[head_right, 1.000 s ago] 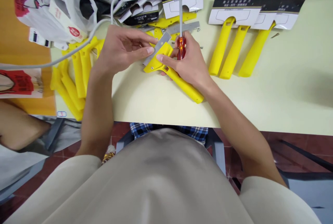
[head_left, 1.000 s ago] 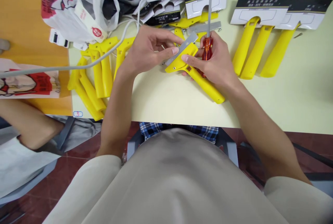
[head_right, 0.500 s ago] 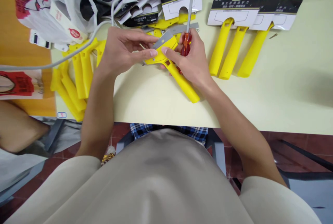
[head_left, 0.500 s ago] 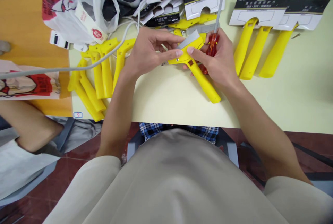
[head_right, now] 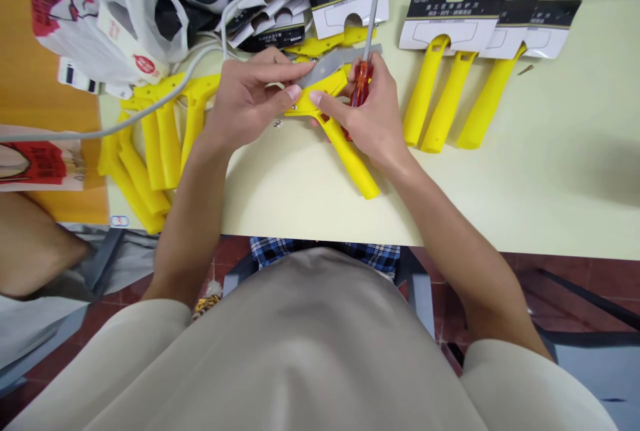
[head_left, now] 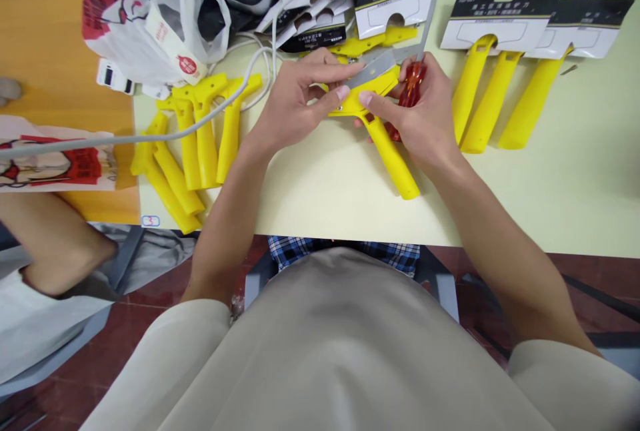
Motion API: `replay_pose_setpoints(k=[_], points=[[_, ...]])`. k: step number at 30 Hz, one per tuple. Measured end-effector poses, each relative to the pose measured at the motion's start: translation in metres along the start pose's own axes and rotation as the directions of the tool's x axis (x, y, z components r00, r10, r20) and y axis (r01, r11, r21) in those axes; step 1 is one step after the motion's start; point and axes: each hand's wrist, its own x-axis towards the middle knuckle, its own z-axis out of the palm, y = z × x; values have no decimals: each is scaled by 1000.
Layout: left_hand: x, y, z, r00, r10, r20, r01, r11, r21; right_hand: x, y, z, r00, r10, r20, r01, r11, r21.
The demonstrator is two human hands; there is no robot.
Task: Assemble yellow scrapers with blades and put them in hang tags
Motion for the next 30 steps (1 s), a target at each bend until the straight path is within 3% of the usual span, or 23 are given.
replay_pose_setpoints(k=[8, 16, 22, 30], points=[[2, -8, -2, 981, 192, -23, -190, 981, 47, -1, -5, 3, 997, -34, -73, 38, 998, 58], [0, 4, 5, 994, 67, -81, -63, 997, 51, -2, -6, 2, 997, -32, -64, 34, 999, 27], [0, -3, 4, 992, 111, -52, -108, 992, 65, -4, -7, 3, 997, -58, -40, 57, 998, -25], [0, 0, 8, 997, 71, -42, -69, 997, 45, -5, -8, 4, 997, -48, -63, 47, 999, -12]])
